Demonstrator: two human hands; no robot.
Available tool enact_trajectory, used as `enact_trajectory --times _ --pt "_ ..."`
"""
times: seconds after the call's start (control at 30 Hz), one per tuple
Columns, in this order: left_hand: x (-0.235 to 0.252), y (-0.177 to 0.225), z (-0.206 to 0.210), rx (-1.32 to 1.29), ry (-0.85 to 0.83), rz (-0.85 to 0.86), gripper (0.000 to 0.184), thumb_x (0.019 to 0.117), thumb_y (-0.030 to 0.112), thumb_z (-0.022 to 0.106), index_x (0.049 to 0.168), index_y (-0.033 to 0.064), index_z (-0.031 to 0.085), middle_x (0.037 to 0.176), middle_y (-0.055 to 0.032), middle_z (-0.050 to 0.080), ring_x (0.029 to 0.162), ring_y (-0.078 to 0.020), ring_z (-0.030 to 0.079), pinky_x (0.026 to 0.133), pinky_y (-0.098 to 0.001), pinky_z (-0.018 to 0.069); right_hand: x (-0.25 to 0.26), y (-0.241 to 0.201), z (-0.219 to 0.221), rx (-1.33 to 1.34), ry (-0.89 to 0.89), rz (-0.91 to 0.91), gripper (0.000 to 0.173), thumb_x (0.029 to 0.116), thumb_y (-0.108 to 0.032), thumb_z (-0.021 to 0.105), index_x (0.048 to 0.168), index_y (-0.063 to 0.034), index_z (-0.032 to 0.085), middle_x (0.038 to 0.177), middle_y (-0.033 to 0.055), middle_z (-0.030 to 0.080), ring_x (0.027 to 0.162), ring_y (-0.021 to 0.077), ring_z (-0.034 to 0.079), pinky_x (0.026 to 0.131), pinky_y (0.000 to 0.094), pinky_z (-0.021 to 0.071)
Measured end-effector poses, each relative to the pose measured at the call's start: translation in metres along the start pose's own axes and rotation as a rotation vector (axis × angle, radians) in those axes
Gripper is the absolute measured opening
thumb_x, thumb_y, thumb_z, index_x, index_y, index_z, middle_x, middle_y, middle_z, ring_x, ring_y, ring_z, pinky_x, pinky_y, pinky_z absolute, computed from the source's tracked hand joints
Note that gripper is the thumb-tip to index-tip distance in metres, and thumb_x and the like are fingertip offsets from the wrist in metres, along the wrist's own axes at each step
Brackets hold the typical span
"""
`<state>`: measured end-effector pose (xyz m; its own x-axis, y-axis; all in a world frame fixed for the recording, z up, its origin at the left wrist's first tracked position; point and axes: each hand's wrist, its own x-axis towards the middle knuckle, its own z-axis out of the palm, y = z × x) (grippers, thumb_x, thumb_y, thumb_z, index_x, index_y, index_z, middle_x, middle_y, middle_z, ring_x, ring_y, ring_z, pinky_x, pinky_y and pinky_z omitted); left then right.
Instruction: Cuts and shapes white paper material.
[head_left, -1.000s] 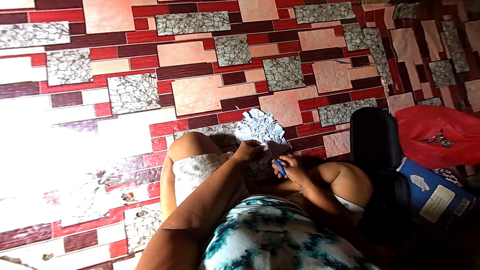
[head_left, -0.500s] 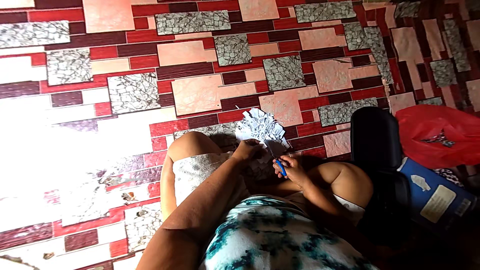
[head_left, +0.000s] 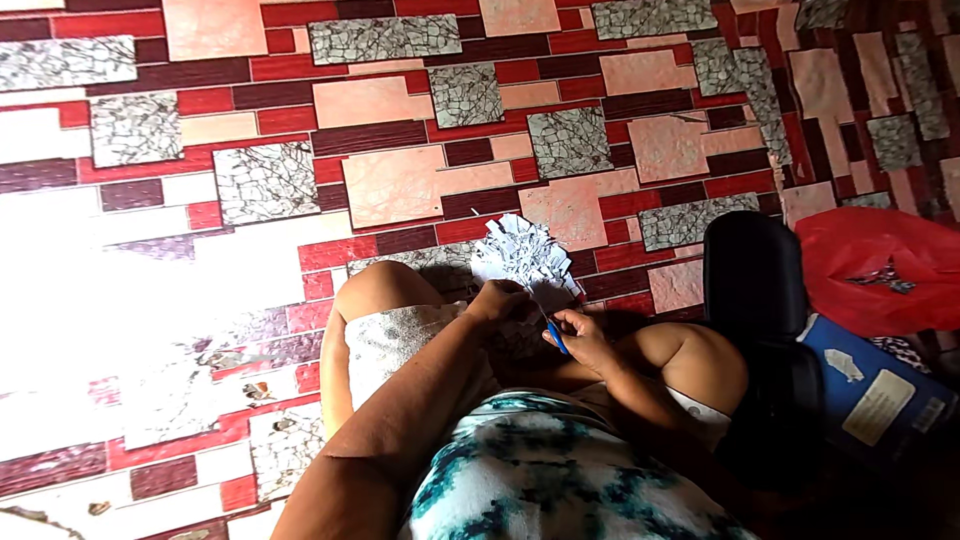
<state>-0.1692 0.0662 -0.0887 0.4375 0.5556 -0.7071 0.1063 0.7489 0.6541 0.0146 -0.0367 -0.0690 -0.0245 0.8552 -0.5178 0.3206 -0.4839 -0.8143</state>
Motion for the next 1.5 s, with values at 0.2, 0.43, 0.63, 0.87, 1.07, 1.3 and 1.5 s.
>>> enact_trajectory --times 0.2,0.43,0.63,0.87,1.07,1.3,1.5 --pt "0.000 0.000 -0.003 -0.009 -0.034 -0.037 0.014 0.1048 0.010 0.058 0.110 -0.0029 0.060 0.077 -0.0084 0.068 0.062 -0.0124 0.066 0.060 -0.0250 0.0565 0.000 0.000 0.001 0.043 0.034 0.009 0.031 0.0916 -0.016 0.074 0.114 0.0045 0.066 0.089 0.0063 0.064 0.070 0.0055 0.059 0.066 0.0207 0.0523" --pt "-0.001 0.000 -0.003 -0.010 -0.022 -0.029 0.011 0.1037 0.010 0.059 0.103 -0.0010 0.060 0.073 -0.0064 0.067 0.057 -0.0101 0.064 0.055 -0.0226 0.0543 -0.001 -0.004 0.001 0.127 0.049 0.068 0.027 0.0927 -0.006 0.072 0.116 0.0058 0.065 0.087 0.0061 0.069 0.064 0.0046 0.063 0.060 0.0193 0.0549" --pt "-0.008 0.006 0.002 -0.016 0.028 -0.022 0.011 0.1044 0.010 0.059 0.106 -0.0006 0.059 0.075 -0.0062 0.067 0.059 -0.0090 0.064 0.056 -0.0213 0.0535 -0.002 -0.009 -0.002 0.201 -0.011 0.140 0.027 0.0984 -0.011 0.066 0.120 0.0048 0.059 0.083 0.0024 0.066 0.064 0.0038 0.061 0.057 0.0179 0.0503" --pt "-0.004 0.003 -0.001 -0.040 -0.008 -0.018 0.011 0.1037 0.008 0.059 0.105 -0.0033 0.060 0.077 -0.0088 0.070 0.061 -0.0123 0.068 0.060 -0.0252 0.0581 0.000 -0.001 0.000 0.114 -0.054 0.059 0.032 0.0939 -0.016 0.071 0.118 0.0037 0.061 0.086 0.0023 0.063 0.070 0.0047 0.061 0.068 0.0206 0.0536" --pt "-0.005 0.006 0.000 0.021 -0.047 -0.030 0.014 0.1053 0.007 0.056 0.104 -0.0056 0.061 0.079 -0.0091 0.071 0.065 -0.0131 0.069 0.064 -0.0259 0.0593 0.000 -0.002 0.000 0.033 -0.039 0.020 0.034 0.0930 -0.017 0.073 0.117 0.0051 0.063 0.089 0.0052 0.062 0.071 0.0055 0.058 0.067 0.0208 0.0523" --pt "-0.005 0.006 0.001 0.045 -0.053 -0.044 0.018 0.1057 0.010 0.056 0.106 -0.0063 0.062 0.079 -0.0094 0.072 0.065 -0.0129 0.071 0.065 -0.0259 0.0604 0.003 0.002 0.000 -0.006 -0.025 0.021 0.034 0.0921 -0.018 0.073 0.116 0.0046 0.064 0.092 0.0079 0.064 0.075 0.0079 0.060 0.071 0.0239 0.0528" --pt "0.000 0.002 0.000 0.040 -0.047 -0.050 0.019 0.1067 0.012 0.055 0.107 -0.0059 0.063 0.079 -0.0093 0.072 0.065 -0.0131 0.071 0.063 -0.0261 0.0602 0.003 0.003 0.003 0.009 0.007 0.008 0.033 0.0922 -0.018 0.073 0.115 0.0042 0.065 0.091 0.0069 0.065 0.071 0.0062 0.060 0.068 0.0223 0.0530"
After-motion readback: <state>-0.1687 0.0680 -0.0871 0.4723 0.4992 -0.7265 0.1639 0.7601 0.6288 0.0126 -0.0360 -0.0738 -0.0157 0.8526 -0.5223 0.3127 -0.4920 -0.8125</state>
